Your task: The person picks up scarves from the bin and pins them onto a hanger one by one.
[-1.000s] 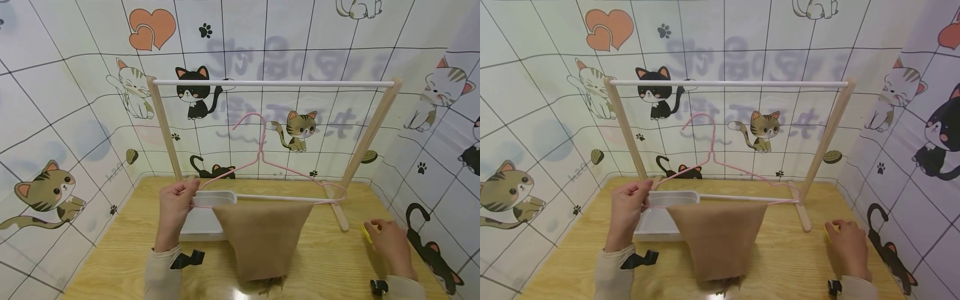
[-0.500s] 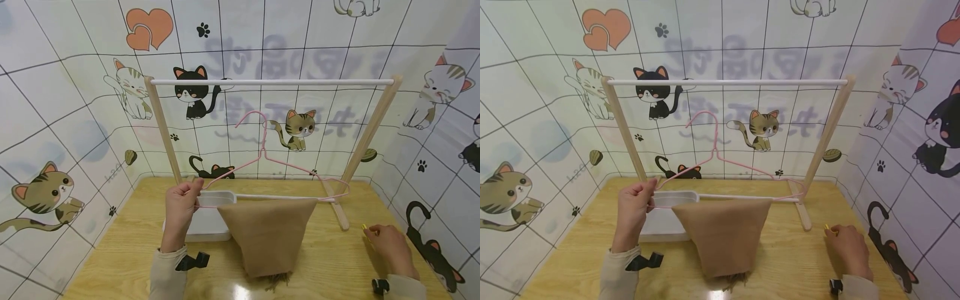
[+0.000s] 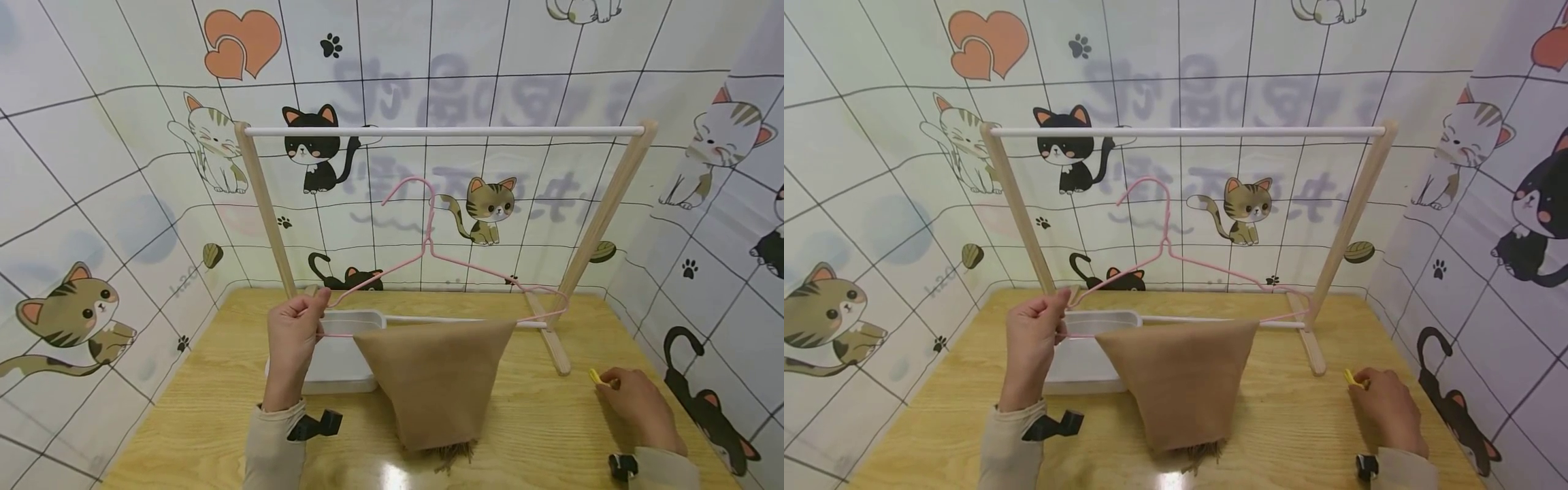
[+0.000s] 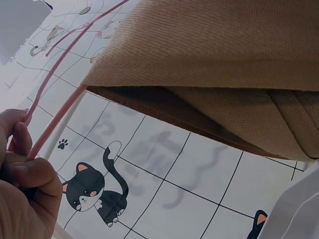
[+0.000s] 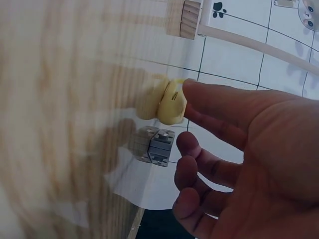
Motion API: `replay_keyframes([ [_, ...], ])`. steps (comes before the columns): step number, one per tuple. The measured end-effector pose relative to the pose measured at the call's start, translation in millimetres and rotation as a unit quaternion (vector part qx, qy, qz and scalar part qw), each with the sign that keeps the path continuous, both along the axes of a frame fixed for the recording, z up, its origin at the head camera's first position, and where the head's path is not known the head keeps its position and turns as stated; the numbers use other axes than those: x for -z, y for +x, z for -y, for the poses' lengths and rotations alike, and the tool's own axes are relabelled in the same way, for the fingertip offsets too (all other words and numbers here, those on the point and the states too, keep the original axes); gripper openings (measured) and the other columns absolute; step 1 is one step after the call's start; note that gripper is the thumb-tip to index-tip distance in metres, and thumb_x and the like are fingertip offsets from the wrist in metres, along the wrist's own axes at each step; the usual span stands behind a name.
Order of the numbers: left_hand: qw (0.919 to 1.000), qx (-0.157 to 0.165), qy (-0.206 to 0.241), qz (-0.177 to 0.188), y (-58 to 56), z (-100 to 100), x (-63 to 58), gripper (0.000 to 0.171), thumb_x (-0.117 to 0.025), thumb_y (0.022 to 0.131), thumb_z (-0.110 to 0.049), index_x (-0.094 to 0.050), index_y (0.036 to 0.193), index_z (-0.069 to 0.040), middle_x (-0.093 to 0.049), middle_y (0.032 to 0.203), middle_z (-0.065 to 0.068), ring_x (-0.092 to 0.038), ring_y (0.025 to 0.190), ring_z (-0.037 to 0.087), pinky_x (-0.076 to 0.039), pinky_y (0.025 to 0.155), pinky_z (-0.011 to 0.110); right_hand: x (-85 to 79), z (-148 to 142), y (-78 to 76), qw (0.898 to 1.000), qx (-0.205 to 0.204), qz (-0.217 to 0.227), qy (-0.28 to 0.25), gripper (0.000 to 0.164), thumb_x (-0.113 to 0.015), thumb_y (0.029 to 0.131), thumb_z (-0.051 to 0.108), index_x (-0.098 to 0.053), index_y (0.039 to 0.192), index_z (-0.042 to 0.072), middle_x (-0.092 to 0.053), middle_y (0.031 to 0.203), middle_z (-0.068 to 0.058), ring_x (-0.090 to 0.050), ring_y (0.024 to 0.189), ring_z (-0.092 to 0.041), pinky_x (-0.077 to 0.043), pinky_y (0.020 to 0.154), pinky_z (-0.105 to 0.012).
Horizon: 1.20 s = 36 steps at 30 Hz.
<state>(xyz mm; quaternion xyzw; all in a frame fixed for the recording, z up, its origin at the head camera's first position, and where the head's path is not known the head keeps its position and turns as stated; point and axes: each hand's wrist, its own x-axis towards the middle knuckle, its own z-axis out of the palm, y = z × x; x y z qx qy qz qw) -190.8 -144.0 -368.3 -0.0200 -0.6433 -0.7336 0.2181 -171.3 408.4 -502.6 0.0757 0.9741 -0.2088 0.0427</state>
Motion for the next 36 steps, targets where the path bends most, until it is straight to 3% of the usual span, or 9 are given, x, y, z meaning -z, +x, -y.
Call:
replay_keyframes([
  [7, 1.0, -0.003, 0.001, -0.006, -0.7, 0.6, 0.5, 0.04, -0.078, 0.092, -0.014, -0.061, 0.057, -0.012, -0.047, 0.041, -0.005, -0.041, 0.037, 0.004, -0.03, 0.039, 0.019, 2.4, 1.6, 0.2, 1.0, 0.011, -0.002, -0.01, 0.027, -0.07, 0.092, 0.021, -0.069, 0.103, -0.004, -0.065, 0.091, -0.015, -0.056, 0.079, -0.026, -0.043, 0.061, -0.037],
  [16, 0.9999, -0.006, -0.001, -0.012, -0.9, 1.1, 0.3, 0.04, -0.077, 0.092, -0.013, -0.061, 0.057, -0.013, -0.047, 0.042, -0.004, -0.041, 0.037, 0.004, -0.03, 0.039, 0.018, -6.7, 4.0, 2.5, 1.0, 0.018, -0.003, -0.018, 0.024, -0.067, 0.091, 0.02, -0.066, 0.094, -0.004, -0.063, 0.083, -0.011, -0.056, 0.074, -0.024, -0.042, 0.06, -0.035],
  [22, 0.9999, -0.014, -0.004, -0.008, 0.4, 1.8, -0.2, 0.039, -0.078, 0.093, -0.015, -0.062, 0.057, -0.013, -0.048, 0.042, -0.005, -0.043, 0.038, 0.005, -0.032, 0.039, 0.018, -24.5, 7.6, 5.5, 0.997, 0.047, -0.062, -0.016, 0.036, -0.068, 0.094, 0.026, -0.06, 0.105, -0.008, -0.066, 0.098, -0.027, -0.063, 0.081, -0.034, -0.047, 0.062, -0.04],
  [27, 0.9998, -0.012, 0.007, -0.015, -0.9, 2.8, 1.1, 0.04, -0.077, 0.093, -0.014, -0.061, 0.056, -0.012, -0.047, 0.042, -0.004, -0.043, 0.038, 0.005, -0.031, 0.039, 0.018, -38.3, 17.6, 7.4, 0.988, 0.082, -0.119, -0.05, 0.064, -0.069, 0.094, 0.023, -0.038, 0.135, -0.016, -0.055, 0.116, -0.038, -0.061, 0.099, -0.051, -0.052, 0.067, -0.05],
  [29, 0.9997, -0.013, 0.006, -0.018, -1.4, 3.1, 1.8, 0.04, -0.077, 0.093, -0.014, -0.061, 0.056, -0.012, -0.047, 0.042, -0.004, -0.042, 0.038, 0.005, -0.03, 0.039, 0.018, -42.7, 20.1, 8.1, 0.985, 0.087, -0.136, -0.065, 0.07, -0.067, 0.095, 0.022, -0.033, 0.143, -0.016, -0.053, 0.12, -0.039, -0.06, 0.103, -0.052, -0.053, 0.065, -0.047],
  [36, 0.9994, -0.021, 0.0, -0.026, -2.3, 3.3, 2.0, 0.041, -0.076, 0.094, -0.015, -0.06, 0.056, -0.012, -0.045, 0.041, -0.004, -0.042, 0.037, 0.005, -0.03, 0.039, 0.018, -50.5, 22.9, 14.0, 0.973, 0.112, -0.186, -0.083, 0.058, -0.059, 0.1, 0.021, -0.041, 0.144, -0.012, -0.053, 0.127, -0.037, -0.057, 0.11, -0.053, -0.044, 0.059, -0.026],
])
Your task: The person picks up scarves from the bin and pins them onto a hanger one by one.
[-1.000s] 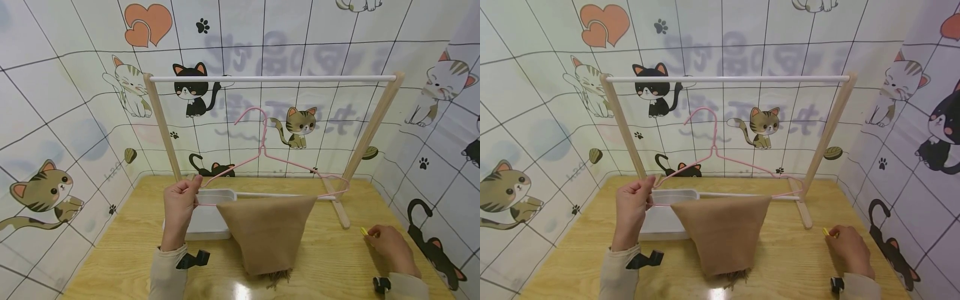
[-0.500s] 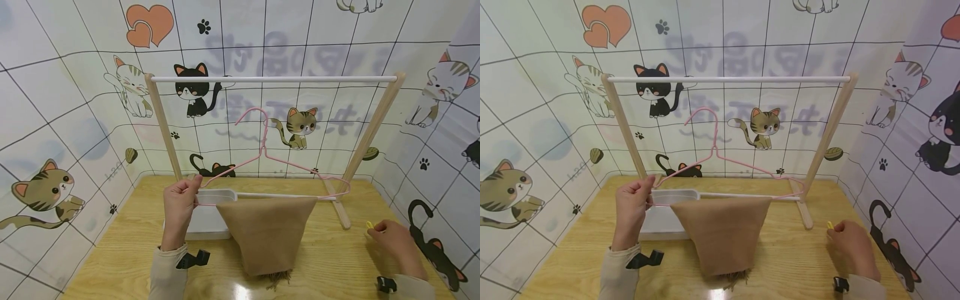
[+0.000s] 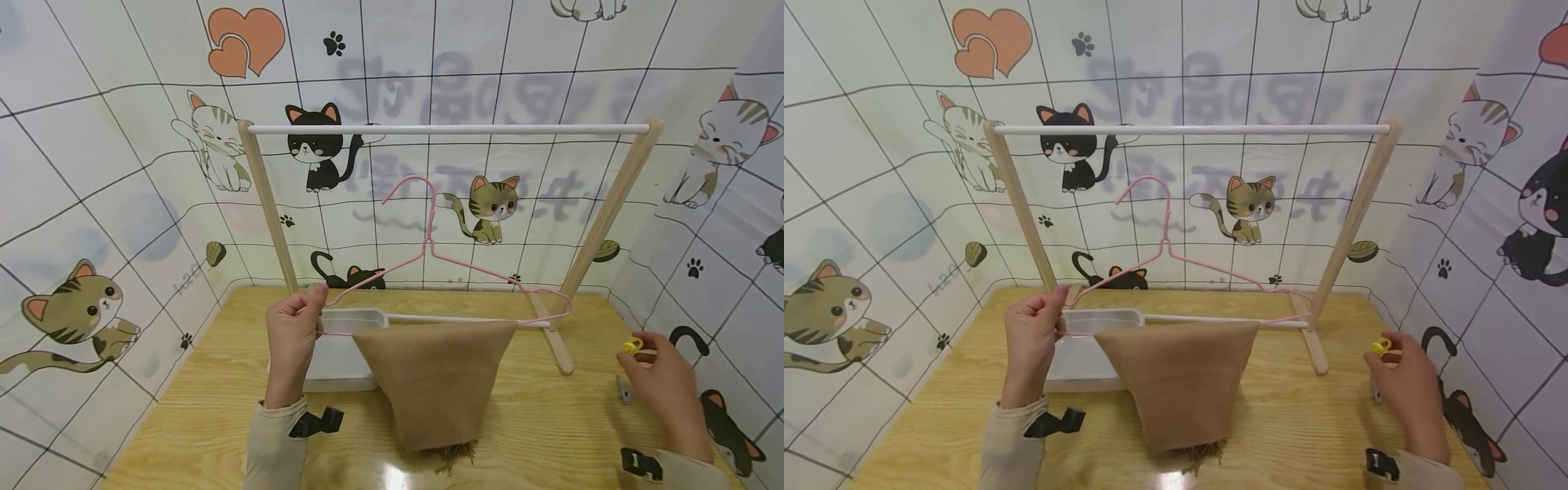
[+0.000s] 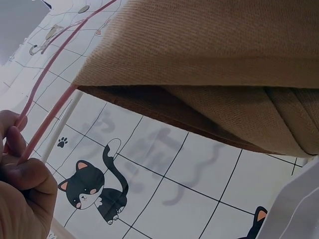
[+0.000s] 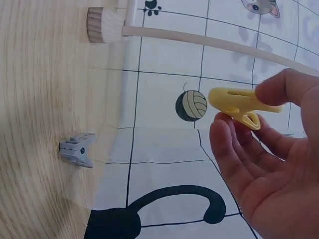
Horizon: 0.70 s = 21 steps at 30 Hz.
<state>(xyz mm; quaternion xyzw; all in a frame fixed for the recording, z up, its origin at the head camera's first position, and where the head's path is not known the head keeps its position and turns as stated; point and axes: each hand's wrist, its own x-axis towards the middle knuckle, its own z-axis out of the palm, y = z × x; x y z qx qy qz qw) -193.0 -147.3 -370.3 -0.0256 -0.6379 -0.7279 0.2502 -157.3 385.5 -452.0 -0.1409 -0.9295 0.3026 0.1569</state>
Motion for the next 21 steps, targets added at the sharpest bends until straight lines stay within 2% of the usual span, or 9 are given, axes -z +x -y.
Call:
replay_keyframes([
  [6, 0.9999, -0.011, -0.006, 0.0, 0.2, 0.3, 0.4, 0.043, -0.076, 0.094, -0.016, -0.059, 0.054, -0.012, -0.045, 0.042, -0.005, -0.04, 0.039, 0.005, -0.029, 0.04, 0.018, -8.4, -1.4, 3.8, 0.999, 0.044, 0.005, -0.028, 0.057, -0.051, 0.103, 0.031, -0.044, 0.145, -0.008, -0.053, 0.133, -0.036, -0.056, 0.115, -0.051, -0.04, 0.054, -0.02],
  [12, 0.9998, -0.015, -0.008, -0.01, -0.5, 0.4, 1.2, 0.047, -0.076, 0.094, -0.018, -0.057, 0.052, -0.012, -0.044, 0.042, -0.005, -0.039, 0.041, 0.006, -0.027, 0.04, 0.019, -21.7, 4.0, 6.5, 0.997, 0.061, 0.011, -0.043, 0.061, -0.05, 0.104, 0.037, -0.042, 0.148, -0.005, -0.051, 0.138, -0.034, -0.055, 0.117, -0.049, -0.04, 0.053, -0.019],
  [14, 0.9998, -0.014, -0.008, -0.011, -0.7, 0.4, 1.6, 0.048, -0.076, 0.095, -0.018, -0.056, 0.052, -0.009, -0.044, 0.042, -0.005, -0.039, 0.041, 0.006, -0.027, 0.04, 0.019, -26.8, 7.7, 8.9, 0.997, 0.065, 0.002, -0.042, 0.061, -0.052, 0.103, 0.037, -0.044, 0.148, -0.002, -0.052, 0.138, -0.032, -0.062, 0.104, -0.031, -0.04, 0.053, -0.018],
  [16, 0.9998, -0.014, -0.008, -0.011, -0.9, 0.4, 2.2, 0.05, -0.075, 0.095, -0.018, -0.054, 0.053, -0.002, -0.044, 0.042, -0.005, -0.038, 0.041, 0.006, -0.026, 0.04, 0.019, -32.1, 12.0, 11.9, 0.997, 0.07, -0.008, -0.041, 0.061, -0.054, 0.103, 0.038, -0.045, 0.149, 0.0, -0.056, 0.136, -0.029, -0.059, 0.089, -0.007, -0.044, 0.056, -0.017],
  [18, 0.9998, -0.015, -0.01, -0.011, -0.4, 0.2, 2.3, 0.052, -0.075, 0.095, -0.018, -0.052, 0.054, 0.004, -0.043, 0.041, -0.004, -0.038, 0.041, 0.006, -0.026, 0.04, 0.019, -37.6, 16.3, 15.6, 0.996, 0.073, -0.018, -0.054, 0.061, -0.055, 0.102, 0.041, -0.046, 0.15, 0.003, -0.061, 0.13, -0.022, -0.046, 0.08, 0.013, -0.055, 0.075, -0.026],
  [19, 0.9998, -0.015, -0.012, -0.011, -0.1, 0.1, 2.4, 0.053, -0.075, 0.095, -0.019, -0.051, 0.056, 0.008, -0.043, 0.041, -0.004, -0.038, 0.041, 0.006, -0.026, 0.04, 0.019, -40.5, 18.3, 17.4, 0.995, 0.075, -0.023, -0.062, 0.061, -0.056, 0.102, 0.042, -0.046, 0.15, 0.005, -0.064, 0.125, -0.013, -0.039, 0.078, 0.019, -0.056, 0.085, -0.032],
  [21, 0.9997, -0.015, -0.015, -0.01, 0.2, 0.0, 2.4, 0.055, -0.074, 0.096, -0.02, -0.05, 0.057, 0.011, -0.043, 0.042, -0.004, -0.037, 0.041, 0.006, -0.025, 0.04, 0.02, -46.0, 22.4, 20.7, 0.993, 0.076, -0.039, -0.08, 0.061, -0.057, 0.102, 0.041, -0.047, 0.151, 0.006, -0.063, 0.114, 0.005, -0.039, 0.078, 0.023, -0.053, 0.095, -0.028],
])
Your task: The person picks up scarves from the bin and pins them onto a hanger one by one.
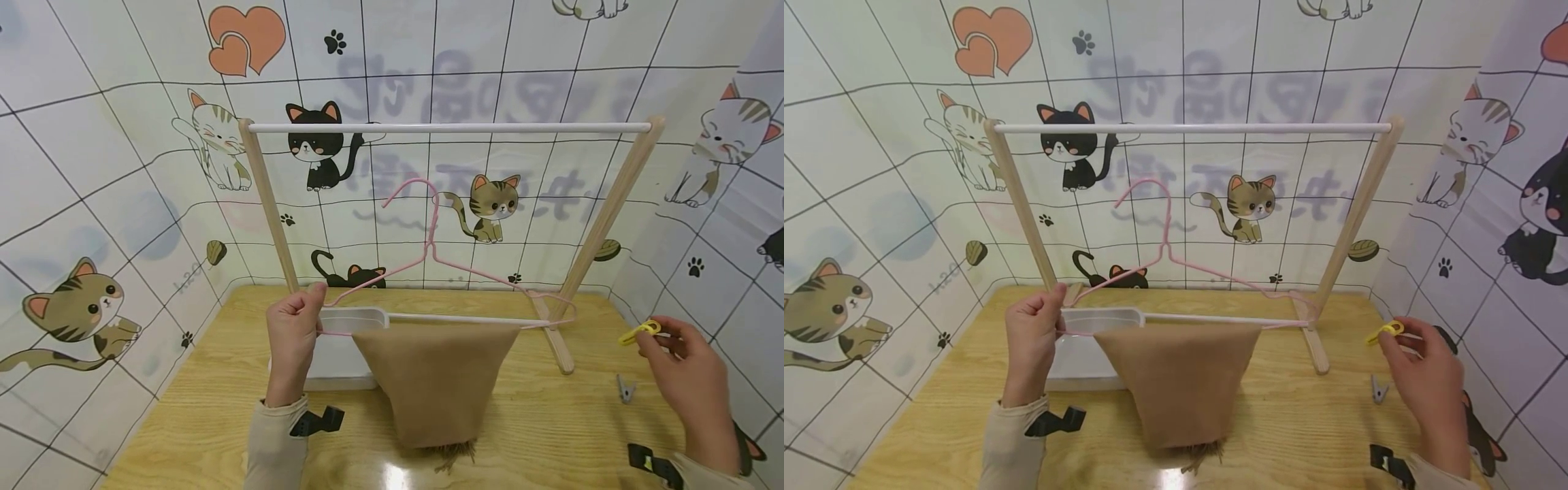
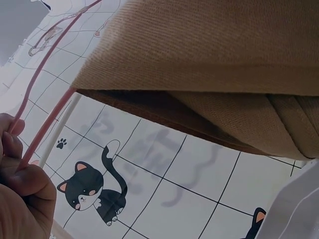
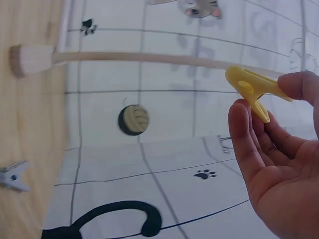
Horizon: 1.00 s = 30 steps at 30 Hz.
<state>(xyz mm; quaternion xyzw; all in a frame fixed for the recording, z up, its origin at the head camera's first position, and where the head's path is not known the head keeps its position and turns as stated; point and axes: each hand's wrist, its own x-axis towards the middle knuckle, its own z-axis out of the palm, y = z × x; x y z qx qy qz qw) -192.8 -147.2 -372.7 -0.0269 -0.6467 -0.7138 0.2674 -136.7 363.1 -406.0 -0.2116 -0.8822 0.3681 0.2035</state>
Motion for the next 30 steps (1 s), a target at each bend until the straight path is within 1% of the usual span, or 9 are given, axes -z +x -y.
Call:
replay_keyframes([
  [2, 1.0, 0.0, -0.003, 0.0, 0.1, -0.1, -0.3, 0.056, -0.074, 0.096, -0.021, -0.049, 0.058, 0.011, -0.043, 0.042, -0.004, -0.037, 0.041, 0.007, -0.025, 0.04, 0.02, -4.1, 4.4, 3.4, 1.0, 0.003, -0.027, -0.012, 0.058, -0.06, 0.102, 0.037, -0.048, 0.15, 0.007, -0.058, 0.112, 0.014, -0.041, 0.084, 0.023, -0.048, 0.101, -0.02],
  [4, 1.0, 0.001, -0.003, -0.001, -0.1, 0.0, -0.4, 0.056, -0.074, 0.096, -0.022, -0.049, 0.057, 0.009, -0.043, 0.042, -0.004, -0.037, 0.041, 0.007, -0.024, 0.04, 0.02, -7.2, 8.9, 6.1, 0.998, 0.007, -0.054, -0.015, 0.054, -0.062, 0.102, 0.03, -0.049, 0.149, 0.008, -0.055, 0.115, 0.018, -0.043, 0.09, 0.021, -0.043, 0.088, -0.005],
  [6, 1.0, 0.002, -0.002, -0.001, -0.3, 0.0, -0.6, 0.056, -0.074, 0.096, -0.022, -0.049, 0.056, 0.007, -0.042, 0.043, -0.005, -0.036, 0.041, 0.007, -0.024, 0.04, 0.02, -10.5, 12.7, 8.8, 0.997, 0.009, -0.079, -0.019, 0.05, -0.063, 0.101, 0.024, -0.05, 0.147, 0.009, -0.055, 0.121, 0.016, -0.045, 0.096, 0.018, -0.04, 0.083, 0.0],
  [9, 1.0, 0.002, 0.003, -0.002, -0.1, 0.1, -0.9, 0.056, -0.075, 0.096, -0.022, -0.048, 0.055, 0.006, -0.042, 0.042, -0.005, -0.036, 0.04, 0.007, -0.023, 0.04, 0.02, -14.9, 15.9, 13.2, 0.993, -0.004, -0.111, -0.036, 0.048, -0.065, 0.101, 0.018, -0.052, 0.147, 0.013, -0.053, 0.123, 0.019, -0.047, 0.103, 0.014, -0.041, 0.084, 0.001],
  [12, 1.0, 0.001, 0.006, -0.002, -0.2, 0.2, -0.6, 0.056, -0.075, 0.096, -0.021, -0.048, 0.055, 0.005, -0.041, 0.042, -0.005, -0.036, 0.04, 0.007, -0.023, 0.04, 0.02, -19.2, 16.8, 18.2, 0.988, -0.04, -0.143, -0.05, 0.048, -0.066, 0.1, 0.014, -0.052, 0.147, 0.016, -0.052, 0.119, 0.026, -0.05, 0.105, 0.011, -0.041, 0.081, 0.002],
  [16, 1.0, -0.002, 0.006, -0.005, -0.3, 0.1, -0.1, 0.056, -0.075, 0.096, -0.021, -0.047, 0.054, 0.006, -0.041, 0.042, -0.005, -0.036, 0.04, 0.007, -0.022, 0.039, 0.021, -23.7, 19.8, 22.9, 0.98, -0.074, -0.175, -0.064, 0.049, -0.067, 0.099, 0.007, -0.054, 0.145, 0.016, -0.055, 0.12, 0.025, -0.054, 0.106, 0.008, -0.042, 0.08, 0.001],
  [21, 0.9998, -0.001, 0.014, -0.01, 0.0, -0.5, 0.1, 0.057, -0.075, 0.095, -0.02, -0.047, 0.054, 0.006, -0.041, 0.042, -0.004, -0.036, 0.04, 0.007, -0.023, 0.039, 0.021, -28.0, 27.6, 24.8, 0.976, -0.064, -0.194, -0.081, 0.049, -0.069, 0.095, -0.001, -0.059, 0.141, 0.011, -0.061, 0.12, 0.02, -0.059, 0.105, 0.007, -0.044, 0.083, -0.001],
  [26, 0.9997, 0.001, 0.02, -0.015, 0.3, -1.2, 0.3, 0.057, -0.075, 0.095, -0.02, -0.046, 0.054, 0.006, -0.041, 0.042, -0.004, -0.037, 0.041, 0.007, -0.024, 0.039, 0.021, -32.0, 35.0, 25.7, 0.973, -0.043, -0.2, -0.107, 0.044, -0.072, 0.092, -0.005, -0.064, 0.133, 0.006, -0.064, 0.116, 0.017, -0.064, 0.102, 0.006, -0.048, 0.08, -0.005],
  [30, 0.9996, 0.0, 0.021, -0.016, 0.5, -1.9, 0.4, 0.056, -0.075, 0.095, -0.02, -0.047, 0.054, 0.005, -0.041, 0.043, -0.004, -0.037, 0.04, 0.007, -0.023, 0.039, 0.021, -33.6, 39.3, 26.3, 0.972, -0.038, -0.205, -0.107, 0.04, -0.073, 0.09, -0.008, -0.066, 0.128, 0.003, -0.066, 0.114, 0.015, -0.065, 0.1, 0.007, -0.049, 0.079, -0.006],
])
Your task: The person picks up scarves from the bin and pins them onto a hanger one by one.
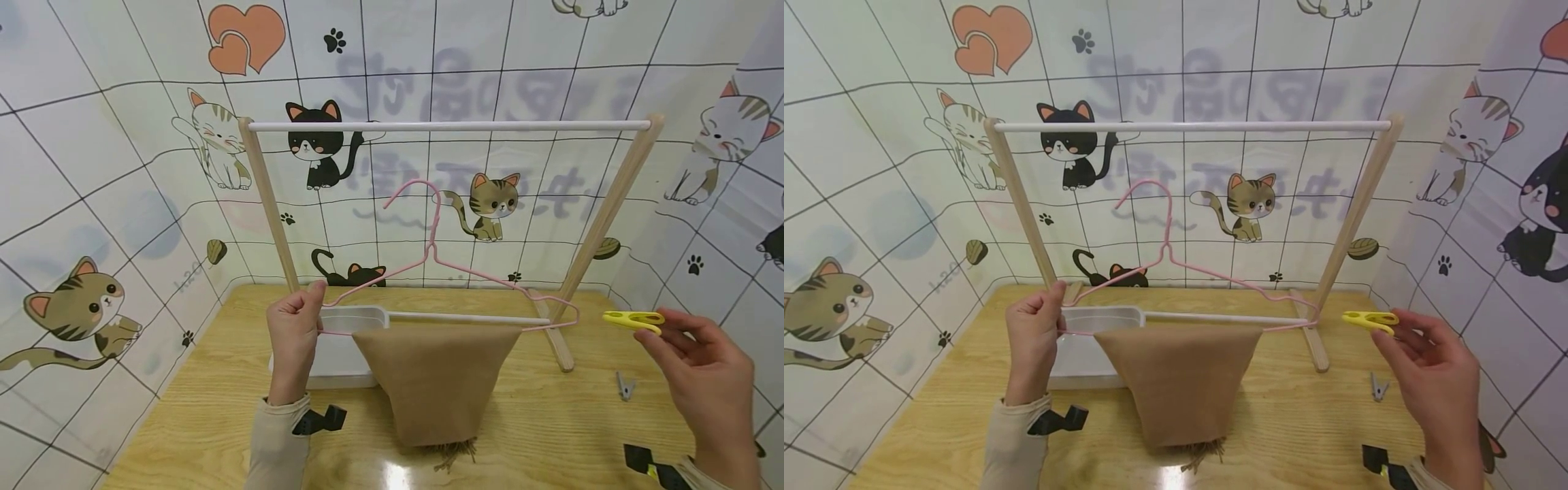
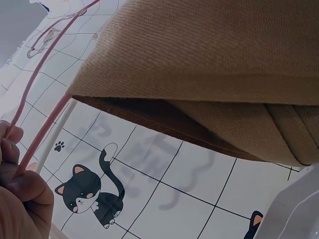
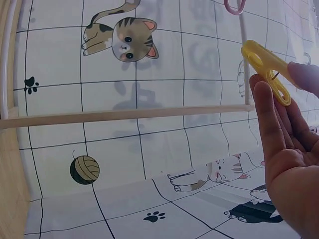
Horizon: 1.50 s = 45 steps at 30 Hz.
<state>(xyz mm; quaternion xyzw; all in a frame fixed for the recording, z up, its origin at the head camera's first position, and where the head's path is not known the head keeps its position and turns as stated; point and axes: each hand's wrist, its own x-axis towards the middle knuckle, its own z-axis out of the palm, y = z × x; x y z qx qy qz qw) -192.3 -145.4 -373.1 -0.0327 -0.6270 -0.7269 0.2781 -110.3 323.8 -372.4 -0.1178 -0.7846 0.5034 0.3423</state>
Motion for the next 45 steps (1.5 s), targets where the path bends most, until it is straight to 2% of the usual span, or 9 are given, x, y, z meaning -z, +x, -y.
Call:
replay_keyframes([
  [8, 1.0, 0.003, 0.004, -0.005, -0.6, -0.7, -0.3, 0.056, -0.075, 0.095, -0.021, -0.047, 0.052, 0.001, -0.04, 0.043, -0.004, -0.036, 0.04, 0.007, -0.023, 0.039, 0.021, -3.4, 8.0, 5.3, 0.999, -0.021, -0.032, 0.028, 0.036, -0.071, 0.088, -0.014, -0.065, 0.122, -0.005, -0.069, 0.111, 0.014, -0.068, 0.099, 0.006, -0.051, 0.079, -0.008],
  [17, 1.0, -0.002, 0.0, -0.005, -0.3, -0.9, -0.1, 0.057, -0.075, 0.095, -0.021, -0.045, 0.054, 0.005, -0.039, 0.044, -0.005, -0.036, 0.04, 0.007, -0.023, 0.039, 0.02, -7.0, 17.6, 11.0, 0.995, -0.031, -0.068, 0.061, 0.033, -0.07, 0.085, -0.019, -0.066, 0.117, -0.011, -0.071, 0.108, 0.015, -0.069, 0.097, 0.006, -0.052, 0.078, -0.01],
  [23, 1.0, -0.002, 0.005, -0.008, 0.3, -0.8, -0.2, 0.057, -0.075, 0.095, -0.021, -0.045, 0.052, 0.001, -0.038, 0.043, -0.005, -0.035, 0.04, 0.007, -0.022, 0.04, 0.021, -8.6, 22.7, 10.6, 0.996, -0.032, -0.068, 0.048, 0.033, -0.071, 0.084, -0.02, -0.067, 0.115, -0.01, -0.072, 0.106, 0.017, -0.07, 0.094, 0.005, -0.052, 0.077, -0.009],
  [32, 0.9999, 0.0, 0.006, -0.013, 0.5, -0.8, -0.3, 0.057, -0.075, 0.096, -0.02, -0.044, 0.051, -0.001, -0.038, 0.043, -0.005, -0.035, 0.039, 0.007, -0.022, 0.039, 0.021, -9.8, 35.2, 11.0, 0.993, -0.065, -0.08, 0.057, 0.034, -0.071, 0.081, -0.024, -0.066, 0.113, -0.014, -0.072, 0.102, 0.011, -0.072, 0.091, 0.003, -0.054, 0.074, -0.01],
  [36, 0.9999, 0.0, 0.005, -0.015, 0.6, -1.0, -0.3, 0.058, -0.074, 0.096, -0.02, -0.044, 0.051, -0.001, -0.039, 0.043, -0.005, -0.035, 0.039, 0.007, -0.021, 0.039, 0.021, -11.2, 41.9, 11.9, 0.994, -0.066, -0.076, 0.052, 0.037, -0.071, 0.08, -0.024, -0.067, 0.115, -0.013, -0.072, 0.103, 0.009, -0.072, 0.089, 0.002, -0.053, 0.074, -0.01],
  [45, 0.9997, 0.004, 0.006, -0.025, 1.1, -1.2, -0.8, 0.059, -0.074, 0.096, -0.019, -0.044, 0.048, -0.003, -0.039, 0.041, -0.004, -0.034, 0.038, 0.007, -0.02, 0.039, 0.022, -13.4, 52.3, 14.1, 0.988, -0.093, -0.092, 0.08, 0.038, -0.071, 0.078, -0.027, -0.067, 0.113, -0.014, -0.072, 0.101, 0.012, -0.071, 0.087, 0.002, -0.054, 0.071, -0.01],
])
